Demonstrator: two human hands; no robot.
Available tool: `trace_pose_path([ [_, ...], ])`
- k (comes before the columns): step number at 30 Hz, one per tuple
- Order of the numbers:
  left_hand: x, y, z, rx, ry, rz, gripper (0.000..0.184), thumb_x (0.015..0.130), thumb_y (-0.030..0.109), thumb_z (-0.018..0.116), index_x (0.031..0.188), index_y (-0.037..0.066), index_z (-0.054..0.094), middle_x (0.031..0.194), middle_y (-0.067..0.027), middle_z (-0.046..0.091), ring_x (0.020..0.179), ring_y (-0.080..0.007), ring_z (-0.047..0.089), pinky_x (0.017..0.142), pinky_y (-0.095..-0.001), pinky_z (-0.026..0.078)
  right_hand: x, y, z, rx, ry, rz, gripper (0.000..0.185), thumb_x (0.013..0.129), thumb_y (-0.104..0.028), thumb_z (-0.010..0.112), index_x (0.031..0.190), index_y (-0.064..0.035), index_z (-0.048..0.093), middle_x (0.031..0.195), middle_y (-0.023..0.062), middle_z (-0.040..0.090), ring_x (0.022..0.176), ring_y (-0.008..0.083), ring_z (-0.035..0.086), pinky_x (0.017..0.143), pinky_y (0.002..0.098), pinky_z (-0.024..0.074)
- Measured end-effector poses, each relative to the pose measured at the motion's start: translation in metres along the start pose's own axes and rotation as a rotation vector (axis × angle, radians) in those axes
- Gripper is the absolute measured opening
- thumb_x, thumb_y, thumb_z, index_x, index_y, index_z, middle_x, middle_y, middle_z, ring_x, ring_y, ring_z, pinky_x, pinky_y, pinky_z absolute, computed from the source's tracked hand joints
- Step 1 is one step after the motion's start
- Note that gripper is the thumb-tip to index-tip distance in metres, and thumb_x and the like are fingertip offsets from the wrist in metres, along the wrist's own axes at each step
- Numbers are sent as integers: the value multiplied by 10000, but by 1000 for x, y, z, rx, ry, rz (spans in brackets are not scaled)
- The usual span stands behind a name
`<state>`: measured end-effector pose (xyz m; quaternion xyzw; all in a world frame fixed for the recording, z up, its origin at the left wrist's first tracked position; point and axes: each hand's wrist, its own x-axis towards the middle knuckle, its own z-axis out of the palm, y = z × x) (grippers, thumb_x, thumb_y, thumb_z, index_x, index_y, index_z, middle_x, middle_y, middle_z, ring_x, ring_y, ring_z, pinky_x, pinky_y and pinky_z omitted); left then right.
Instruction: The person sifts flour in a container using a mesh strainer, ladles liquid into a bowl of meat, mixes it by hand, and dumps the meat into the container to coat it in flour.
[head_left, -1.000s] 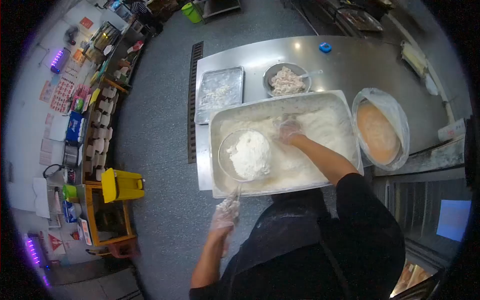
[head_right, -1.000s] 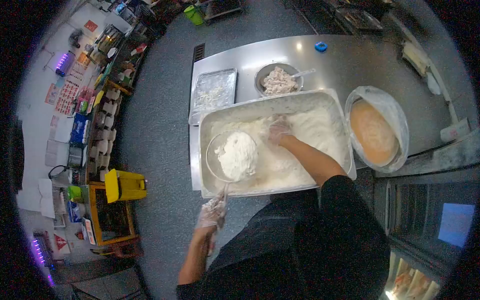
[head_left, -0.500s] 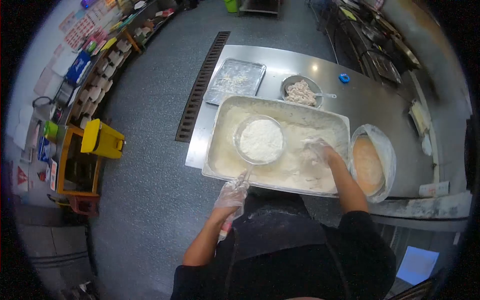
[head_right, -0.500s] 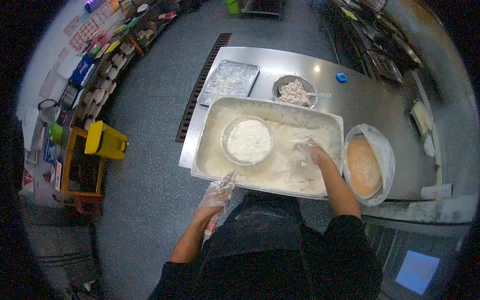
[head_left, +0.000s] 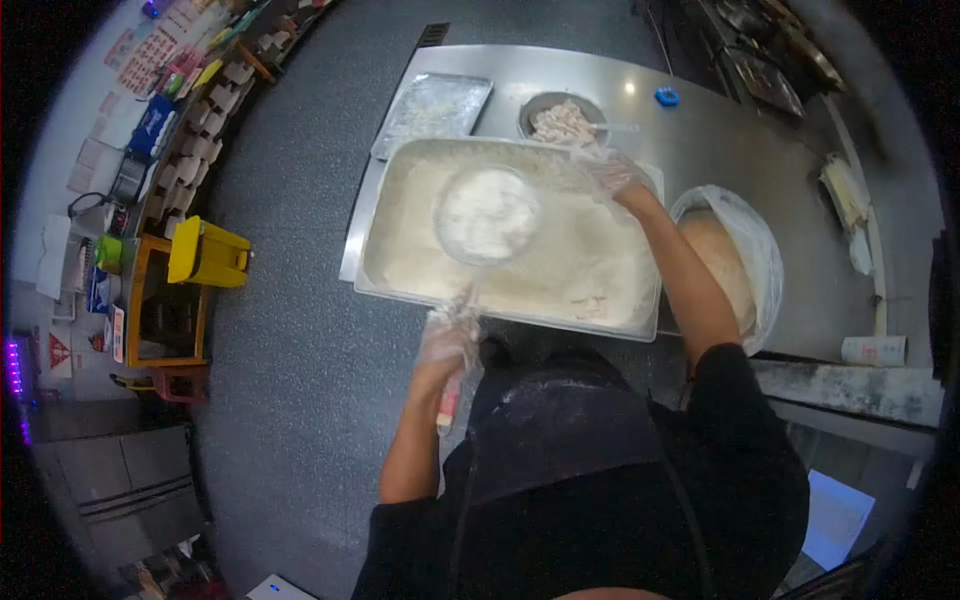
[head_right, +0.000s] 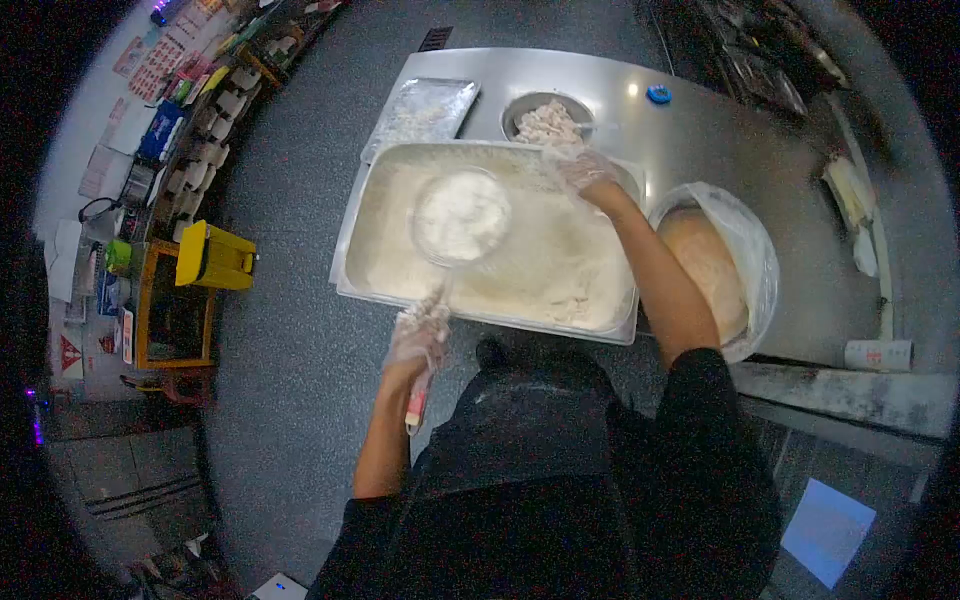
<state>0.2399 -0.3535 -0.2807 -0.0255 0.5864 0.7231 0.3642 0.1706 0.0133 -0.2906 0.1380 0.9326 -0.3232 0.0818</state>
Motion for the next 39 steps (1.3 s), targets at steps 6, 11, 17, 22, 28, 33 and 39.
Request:
trace_pose_path([
  [6,31,-16,-40,294,129,158,362,865,165,507,1226,148,475,548,52,420,409,-62,368,362,-207,296,-4,100,95,-433,-350,-78,612,767,-539,462,1124,-48,537,1187,181,501,1101,297,478,901,376,382],
  [11,17,12,-20,126,158,-51,347,874,185,491,1219,151,482,608,26,475,438,-70,405,370,-220,324,-30,87,105,-186,-455,-4,621,747,-468,512,1203,-55,433,1266,176,392,1126,299,449,933,359,365],
  [17,36,-13,-63,780,20,364,389,873,124,471,1258,84,437,662,39,459,509,-31,387,429,-189,333,-62,42,121,225,-478,-86,743,716,-363,588,1322,-66,275,1385,167,229,1163,302,407,981,335,340],
  [22,28,13,-52,610,83,42,374,818,132,488,1192,126,498,966,-101,582,731,-178,571,608,-305,470,-43,16,157,337,-638,-52,764,717,-415,626,1264,31,334,1313,152,351,1106,278,453,924,325,399],
  [28,54,-23,-79,318,-122,306,370,864,183,473,1224,99,478,651,2,495,503,-82,431,437,-241,367,-48,-61,144,593,-653,726,430,743,-311,615,1042,-7,563,1039,123,570,941,220,555,832,330,438],
  [33,34,12,-61,13,-42,-85,382,857,110,491,1234,117,433,594,52,432,454,-46,415,349,-176,311,-48,-20,187,977,-439,161,273,803,-174,559,1023,-10,564,992,104,584,837,188,587,784,314,470],
  [39,38,8,-67,482,-68,102,360,857,145,488,1205,50,469,795,-52,575,663,-135,542,561,-254,447,-50,-49,151,1432,-737,85,260,818,-77,510,1065,1,535,1012,123,585,882,201,587,748,314,506],
])
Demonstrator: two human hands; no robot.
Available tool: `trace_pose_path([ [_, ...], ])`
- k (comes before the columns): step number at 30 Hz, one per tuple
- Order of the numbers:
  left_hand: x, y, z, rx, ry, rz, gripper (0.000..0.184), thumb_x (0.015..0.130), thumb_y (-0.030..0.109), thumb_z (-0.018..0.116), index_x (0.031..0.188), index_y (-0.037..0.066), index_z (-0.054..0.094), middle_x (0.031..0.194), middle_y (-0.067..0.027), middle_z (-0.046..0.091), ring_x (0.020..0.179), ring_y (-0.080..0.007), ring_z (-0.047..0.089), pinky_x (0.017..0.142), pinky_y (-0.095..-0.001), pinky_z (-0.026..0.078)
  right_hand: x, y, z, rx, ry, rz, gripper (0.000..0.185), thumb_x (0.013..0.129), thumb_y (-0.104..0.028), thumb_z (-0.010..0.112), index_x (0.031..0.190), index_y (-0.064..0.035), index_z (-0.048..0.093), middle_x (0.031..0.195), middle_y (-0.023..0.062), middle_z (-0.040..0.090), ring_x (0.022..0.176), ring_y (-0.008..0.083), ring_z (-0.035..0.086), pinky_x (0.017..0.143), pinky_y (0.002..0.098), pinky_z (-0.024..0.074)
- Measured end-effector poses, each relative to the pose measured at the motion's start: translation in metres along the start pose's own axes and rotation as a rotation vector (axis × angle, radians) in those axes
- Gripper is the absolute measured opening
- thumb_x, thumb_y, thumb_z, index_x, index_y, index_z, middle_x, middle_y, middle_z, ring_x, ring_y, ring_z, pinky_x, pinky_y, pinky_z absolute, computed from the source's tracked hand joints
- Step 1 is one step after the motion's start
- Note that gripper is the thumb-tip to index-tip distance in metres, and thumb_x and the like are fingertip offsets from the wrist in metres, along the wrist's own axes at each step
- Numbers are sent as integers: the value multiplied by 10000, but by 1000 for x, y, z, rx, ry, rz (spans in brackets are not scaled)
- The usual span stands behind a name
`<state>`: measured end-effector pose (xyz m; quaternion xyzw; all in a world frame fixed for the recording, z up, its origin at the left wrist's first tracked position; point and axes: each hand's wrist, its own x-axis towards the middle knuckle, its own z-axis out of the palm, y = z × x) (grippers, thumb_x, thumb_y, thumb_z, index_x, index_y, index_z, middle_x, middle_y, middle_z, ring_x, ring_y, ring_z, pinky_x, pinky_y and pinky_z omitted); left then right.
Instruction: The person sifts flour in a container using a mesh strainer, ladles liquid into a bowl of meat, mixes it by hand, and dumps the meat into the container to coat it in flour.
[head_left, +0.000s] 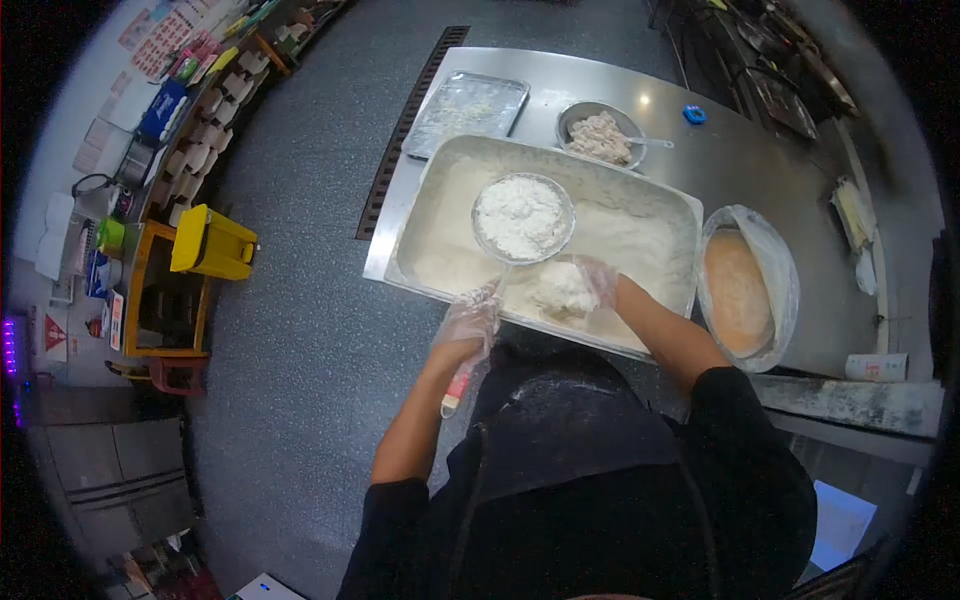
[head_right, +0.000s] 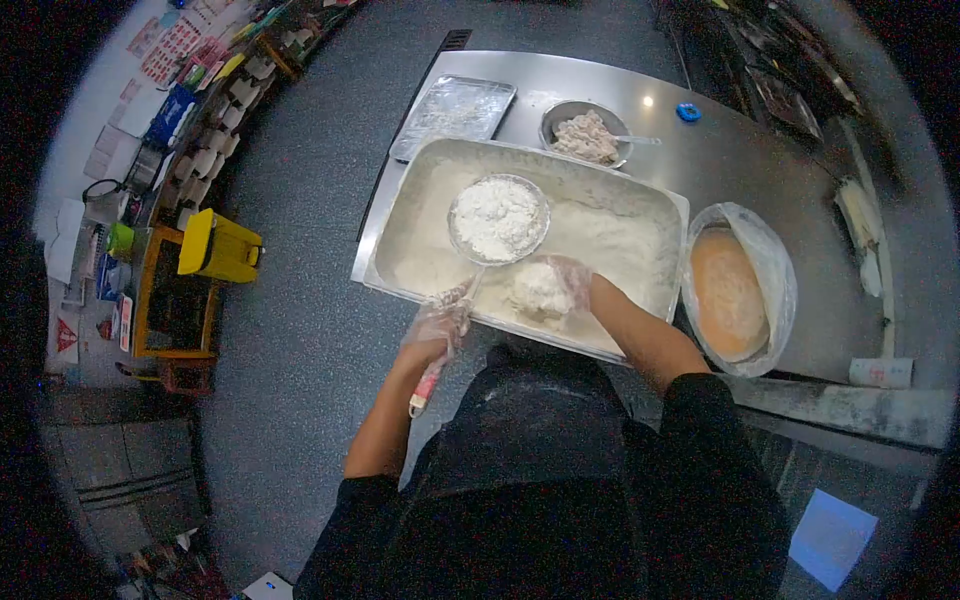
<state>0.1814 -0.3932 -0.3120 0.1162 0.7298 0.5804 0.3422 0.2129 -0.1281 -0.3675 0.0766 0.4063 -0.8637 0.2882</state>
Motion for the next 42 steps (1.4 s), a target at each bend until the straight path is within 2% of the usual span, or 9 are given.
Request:
trace_pose_path([
  [14,-9,-6,75,749,-59,199,349,856,231,458,1177,108,517,1187,-144,514,1096,-222,490,925,-323,359,-9,-76,4,461,529,-495,292,836,-238,494,1054,-53,559,948,120,611,861,268,598,728,400,496],
  [16,-12,-5,93,621,-14,222,347,856,238,450,1177,127,518,1205,-113,508,1095,-201,492,918,-319,366,-17,-75,7,-1534,903,-817,284,789,-130,497,1061,-81,562,966,130,606,887,271,590,780,381,474],
  [20,-32,19,103,701,-89,153,358,849,155,465,1206,140,487,1114,-72,563,959,-181,539,780,-294,446,-57,-68,1,-1826,913,-974,249,798,-156,516,1032,-104,584,989,125,596,850,280,576,752,349,461],
  [24,-48,60,131,112,210,-391,405,823,87,478,1225,129,461,1158,-92,525,942,-229,537,776,-305,458,-66,-38,-27,-1541,1064,-1173,250,822,-173,516,1056,-99,567,956,93,612,828,245,589,735,328,467],
  [26,-37,35,130,-158,290,-516,412,820,91,477,1230,125,454,1202,-91,495,964,-250,529,803,-310,452,-67,-29,-15,-159,883,-797,315,863,-200,469,1132,-43,520,1118,65,556,966,206,554,831,277,426],
  [27,-32,4,126,579,403,154,382,852,170,460,1230,114,456,989,-66,544,777,-194,545,647,-294,451,-65,-28,-15,-146,886,-806,315,863,-200,469,1132,-43,520,1118,65,556,966,206,554,831,277,426],
  [30,-31,5,130,1076,425,975,435,869,314,487,1263,138,432,651,-3,524,468,-78,462,386,-241,371,-57,-26,-24,251,801,-761,472,876,-393,450,1183,-35,478,1171,38,505,1038,178,495,869,258,383],
  [32,-62,66,148,-102,224,-404,443,871,303,475,1286,163,406,720,-46,564,535,-126,508,461,-277,421,-54,-28,-31,182,670,-840,560,866,-445,451,1250,-39,415,1201,76,463,1054,128,453,861,273,397],
  [42,-30,-14,124,75,314,-64,364,883,262,478,1229,149,474,502,7,415,388,-89,384,338,-254,307,-47,-24,-19,130,548,-713,740,847,-580,350,1329,-25,271,1364,81,302,1246,195,268,1037,329,150],
])
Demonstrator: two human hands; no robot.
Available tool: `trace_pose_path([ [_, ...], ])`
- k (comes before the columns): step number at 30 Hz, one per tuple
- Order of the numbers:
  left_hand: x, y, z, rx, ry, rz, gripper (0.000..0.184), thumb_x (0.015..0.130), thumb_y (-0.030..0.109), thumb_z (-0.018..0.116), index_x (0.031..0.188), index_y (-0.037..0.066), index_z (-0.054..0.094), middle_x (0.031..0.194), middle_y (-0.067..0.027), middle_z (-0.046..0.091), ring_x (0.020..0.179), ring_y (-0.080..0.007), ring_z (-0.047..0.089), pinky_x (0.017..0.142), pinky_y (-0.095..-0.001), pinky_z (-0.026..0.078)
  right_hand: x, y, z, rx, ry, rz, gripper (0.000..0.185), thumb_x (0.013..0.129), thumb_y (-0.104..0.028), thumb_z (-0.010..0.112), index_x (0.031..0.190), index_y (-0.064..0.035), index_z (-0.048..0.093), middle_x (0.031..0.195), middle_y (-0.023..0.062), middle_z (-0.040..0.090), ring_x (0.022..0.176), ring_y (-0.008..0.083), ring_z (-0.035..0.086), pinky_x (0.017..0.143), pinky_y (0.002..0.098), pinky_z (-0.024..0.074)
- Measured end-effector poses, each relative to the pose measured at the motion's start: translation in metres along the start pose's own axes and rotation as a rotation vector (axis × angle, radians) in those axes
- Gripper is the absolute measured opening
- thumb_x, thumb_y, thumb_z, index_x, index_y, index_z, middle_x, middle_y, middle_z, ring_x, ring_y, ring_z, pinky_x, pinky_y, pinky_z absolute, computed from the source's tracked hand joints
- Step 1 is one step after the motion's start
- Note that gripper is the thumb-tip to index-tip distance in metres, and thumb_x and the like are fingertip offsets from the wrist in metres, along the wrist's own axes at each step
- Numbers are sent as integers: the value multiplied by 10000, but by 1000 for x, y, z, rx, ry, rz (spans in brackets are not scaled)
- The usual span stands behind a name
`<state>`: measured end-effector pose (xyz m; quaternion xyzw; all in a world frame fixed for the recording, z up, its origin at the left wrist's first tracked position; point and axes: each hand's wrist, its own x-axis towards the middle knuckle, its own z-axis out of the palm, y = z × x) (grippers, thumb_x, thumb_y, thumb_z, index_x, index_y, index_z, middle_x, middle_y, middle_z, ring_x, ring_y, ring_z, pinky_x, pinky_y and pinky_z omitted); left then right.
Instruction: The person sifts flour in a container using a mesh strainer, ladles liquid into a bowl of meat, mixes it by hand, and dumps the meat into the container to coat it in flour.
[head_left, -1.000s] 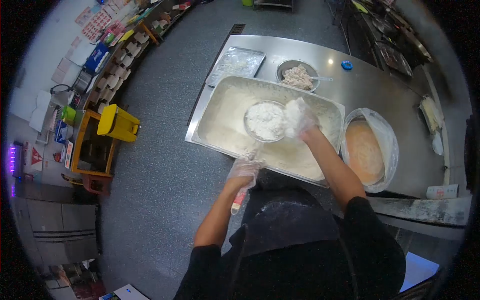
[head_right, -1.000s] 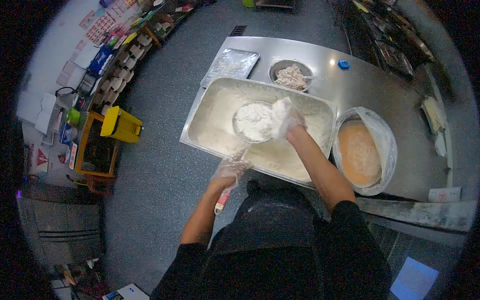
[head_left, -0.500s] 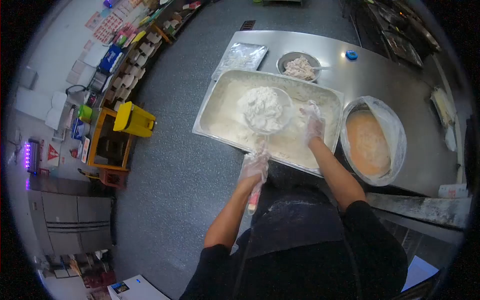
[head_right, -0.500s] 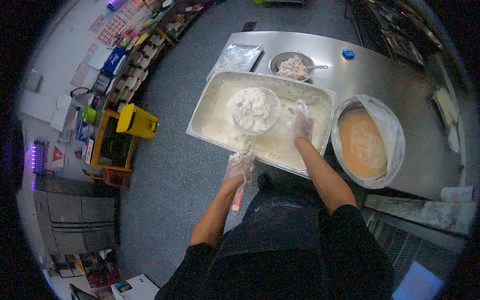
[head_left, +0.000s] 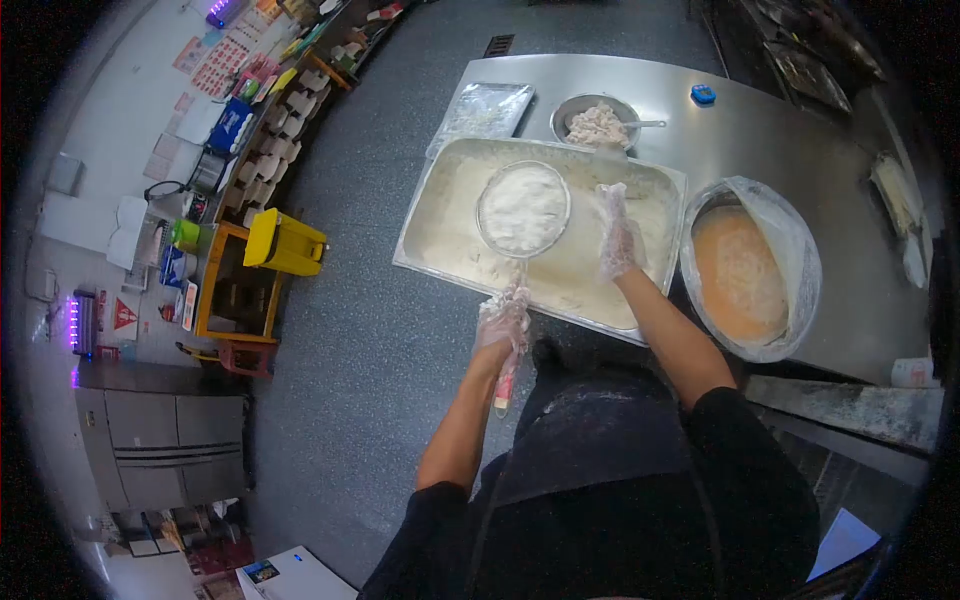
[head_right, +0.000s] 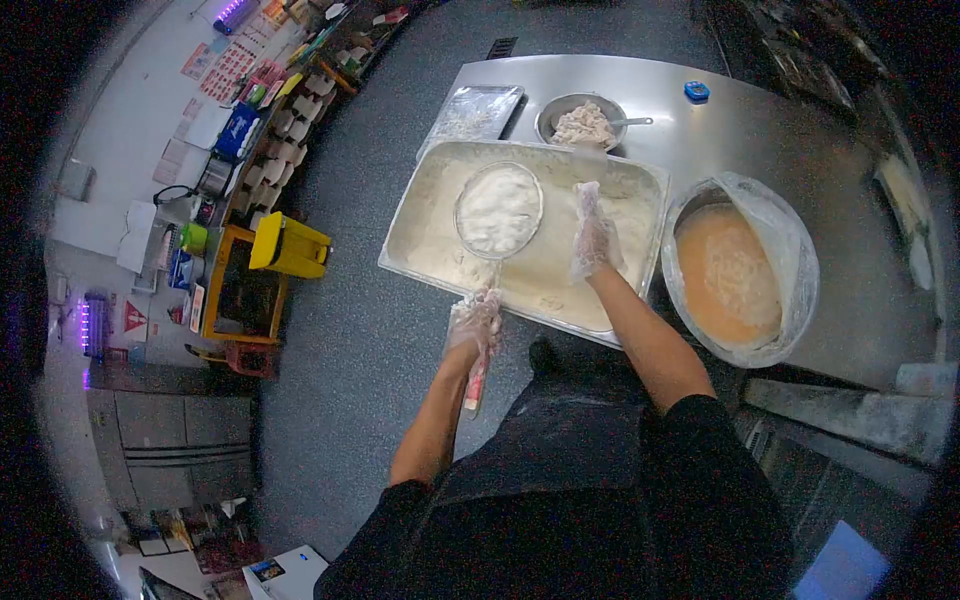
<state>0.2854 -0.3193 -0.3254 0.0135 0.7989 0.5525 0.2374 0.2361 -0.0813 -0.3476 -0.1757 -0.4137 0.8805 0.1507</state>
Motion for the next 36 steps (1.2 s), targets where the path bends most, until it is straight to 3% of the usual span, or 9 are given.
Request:
trace_pose_path([
  [6,-14,33,-1,533,42,294,301,867,300,500,1125,145,524,496,10,401,371,-94,372,331,-259,304,-6,-16,7,-52,52,-112,691,877,-484,397,1329,19,249,1360,91,317,1243,180,296,1031,303,195],
  [8,-32,71,5,-208,127,-355,253,860,316,501,1003,116,560,527,-17,471,393,-111,442,344,-276,341,0,-7,0,-69,11,-56,737,851,-570,351,1351,-43,226,1376,74,282,1265,177,240,1037,302,139],
  [14,-22,57,2,531,-19,141,379,862,244,490,1228,152,462,615,-48,514,462,-160,493,381,-315,386,-7,-17,9,-67,7,-65,700,864,-529,370,1348,-40,243,1378,63,281,1255,154,259,1019,293,193],
  [16,-40,105,6,-56,141,-457,370,850,230,480,1203,119,478,885,-140,612,694,-266,589,616,-352,472,-6,-8,5,-50,10,-37,697,863,-528,375,1348,-42,247,1380,59,279,1257,158,261,1017,289,193],
  [22,-14,21,1,169,-50,114,248,846,260,528,1070,157,562,485,15,389,352,-102,353,321,-266,290,2,-9,0,-54,1,-67,677,871,-515,369,1348,-50,250,1389,53,268,1268,169,251,1024,304,186],
  [25,-30,74,7,-185,161,-328,262,848,247,523,1097,177,563,497,5,428,354,-108,375,324,-268,298,-4,-2,2,-68,6,-83,664,875,-506,368,1347,-53,254,1389,51,270,1268,173,250,1031,301,181],
  [28,-27,70,10,502,69,201,392,869,274,483,1251,193,453,565,-17,450,394,-104,416,328,-270,317,-5,-21,10,-66,9,-69,669,872,-512,370,1345,-52,258,1385,51,276,1270,176,248,1034,294,178],
  [29,-32,78,8,139,-1,-257,401,862,272,487,1245,157,457,614,-57,502,426,-124,456,356,-293,353,-7,-27,13,-76,15,-55,683,866,-525,371,1346,-52,257,1385,51,276,1271,178,246,1032,290,179],
  [36,-34,81,15,170,-41,-169,388,851,221,511,1235,200,458,467,11,370,349,-97,360,304,-248,290,-1,-16,3,-2,12,-61,741,843,-580,360,1346,-48,252,1384,53,277,1274,183,241,1023,283,189],
])
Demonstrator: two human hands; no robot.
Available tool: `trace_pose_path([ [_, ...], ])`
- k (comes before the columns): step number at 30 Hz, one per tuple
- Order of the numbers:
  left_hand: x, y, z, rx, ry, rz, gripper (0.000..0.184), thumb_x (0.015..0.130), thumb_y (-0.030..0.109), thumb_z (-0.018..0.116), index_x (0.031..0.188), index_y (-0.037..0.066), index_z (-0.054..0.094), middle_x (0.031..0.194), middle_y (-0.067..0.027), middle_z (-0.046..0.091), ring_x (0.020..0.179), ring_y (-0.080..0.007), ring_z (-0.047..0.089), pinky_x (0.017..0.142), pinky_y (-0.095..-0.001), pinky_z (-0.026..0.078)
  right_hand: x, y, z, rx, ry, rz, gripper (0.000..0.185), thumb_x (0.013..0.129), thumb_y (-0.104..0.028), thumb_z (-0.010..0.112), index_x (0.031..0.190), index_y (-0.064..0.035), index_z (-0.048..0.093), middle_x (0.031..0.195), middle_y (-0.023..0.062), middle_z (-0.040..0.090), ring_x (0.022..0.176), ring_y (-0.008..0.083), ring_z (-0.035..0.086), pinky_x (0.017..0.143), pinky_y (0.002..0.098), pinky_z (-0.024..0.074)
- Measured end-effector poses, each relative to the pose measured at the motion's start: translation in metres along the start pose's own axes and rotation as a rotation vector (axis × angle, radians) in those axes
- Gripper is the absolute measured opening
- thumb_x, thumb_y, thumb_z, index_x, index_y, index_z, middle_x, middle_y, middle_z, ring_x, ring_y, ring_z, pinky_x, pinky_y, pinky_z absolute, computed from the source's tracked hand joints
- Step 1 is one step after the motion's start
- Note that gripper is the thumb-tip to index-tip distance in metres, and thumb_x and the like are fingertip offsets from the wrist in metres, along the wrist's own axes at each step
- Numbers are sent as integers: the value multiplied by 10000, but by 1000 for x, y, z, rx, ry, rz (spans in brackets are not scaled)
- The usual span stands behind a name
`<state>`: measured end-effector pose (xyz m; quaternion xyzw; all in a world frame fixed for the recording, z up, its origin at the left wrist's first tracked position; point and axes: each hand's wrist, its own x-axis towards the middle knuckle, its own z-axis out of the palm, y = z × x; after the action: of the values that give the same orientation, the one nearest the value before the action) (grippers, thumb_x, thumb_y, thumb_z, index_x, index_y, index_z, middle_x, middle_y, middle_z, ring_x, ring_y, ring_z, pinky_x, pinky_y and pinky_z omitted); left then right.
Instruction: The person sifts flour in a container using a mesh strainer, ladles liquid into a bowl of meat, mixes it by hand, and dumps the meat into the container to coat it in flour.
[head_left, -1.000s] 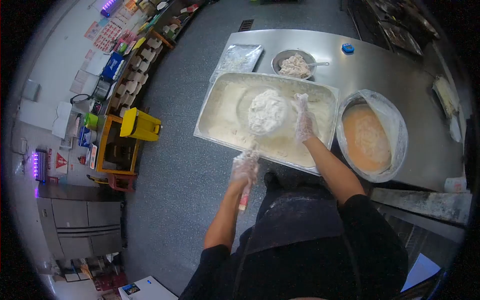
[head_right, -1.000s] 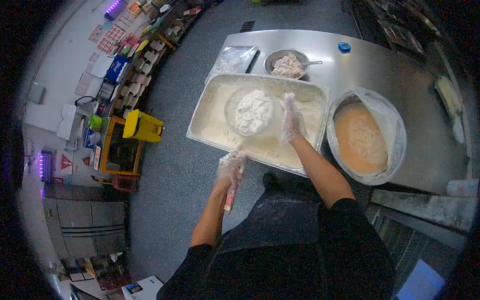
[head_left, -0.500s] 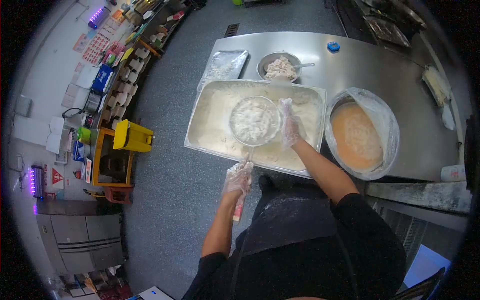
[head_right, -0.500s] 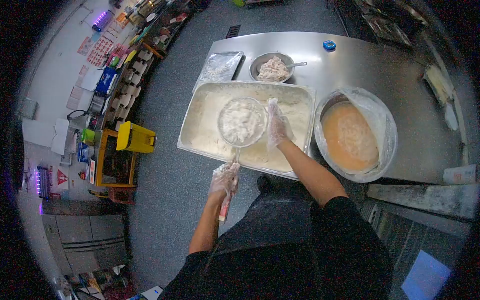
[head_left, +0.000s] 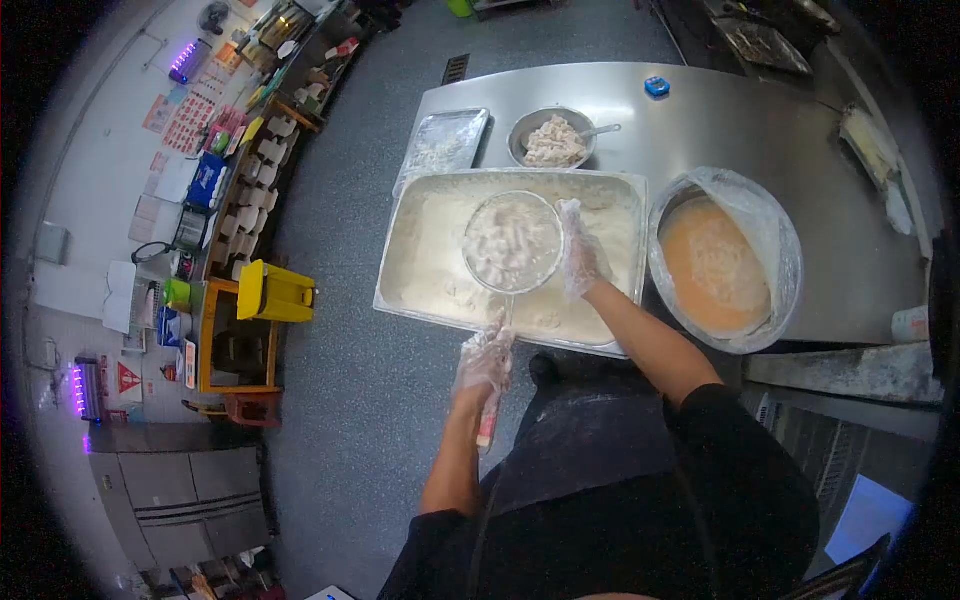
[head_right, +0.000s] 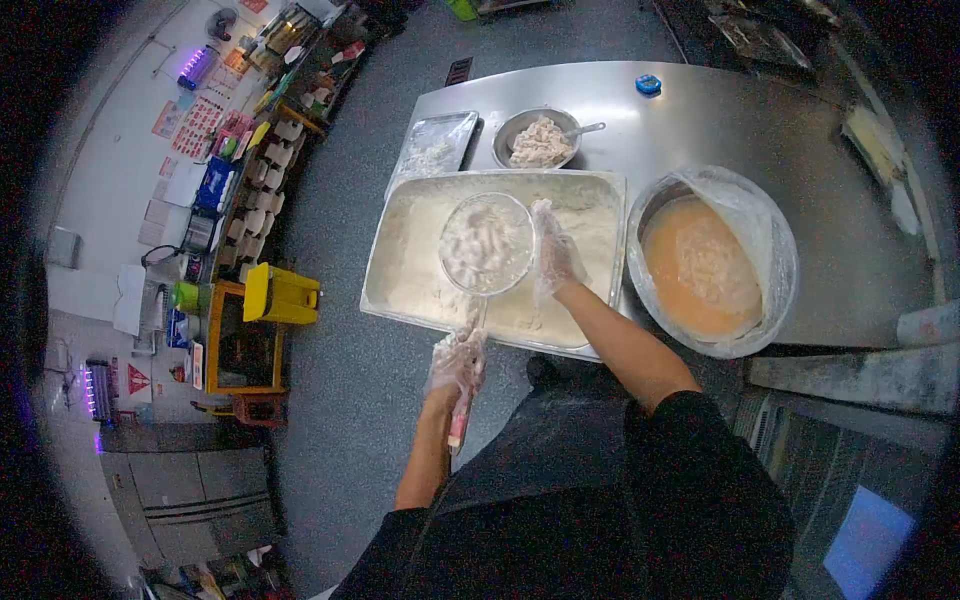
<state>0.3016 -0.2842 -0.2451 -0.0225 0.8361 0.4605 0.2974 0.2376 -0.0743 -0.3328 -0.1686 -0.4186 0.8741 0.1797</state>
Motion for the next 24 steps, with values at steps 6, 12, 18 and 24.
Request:
trace_pose_path([
  [6,2,15,4,-275,143,-206,409,848,234,520,1247,177,457,474,5,384,355,-98,375,309,-245,301,-9,-10,7,65,72,16,629,889,-450,408,1316,0,304,1329,54,363,1184,133,358,993,248,240],
  [12,5,3,6,-459,99,-126,316,851,244,518,1152,152,551,543,-23,498,400,-115,434,351,-268,332,0,8,-4,24,85,16,625,890,-434,411,1306,20,307,1317,73,376,1182,153,371,996,262,253],
  [18,62,-81,2,357,124,679,373,868,211,484,1234,146,462,529,3,449,362,-88,380,316,-247,310,-24,-36,14,316,-58,322,770,818,-594,410,1320,-20,301,1285,77,410,1155,194,410,1006,310,252],
  [24,38,-48,17,305,10,550,420,852,194,516,1264,189,434,483,18,396,368,-85,378,313,-242,304,-12,-26,8,491,-292,335,852,777,-676,358,1367,-92,170,1355,129,301,1208,273,348,1044,417,202],
])
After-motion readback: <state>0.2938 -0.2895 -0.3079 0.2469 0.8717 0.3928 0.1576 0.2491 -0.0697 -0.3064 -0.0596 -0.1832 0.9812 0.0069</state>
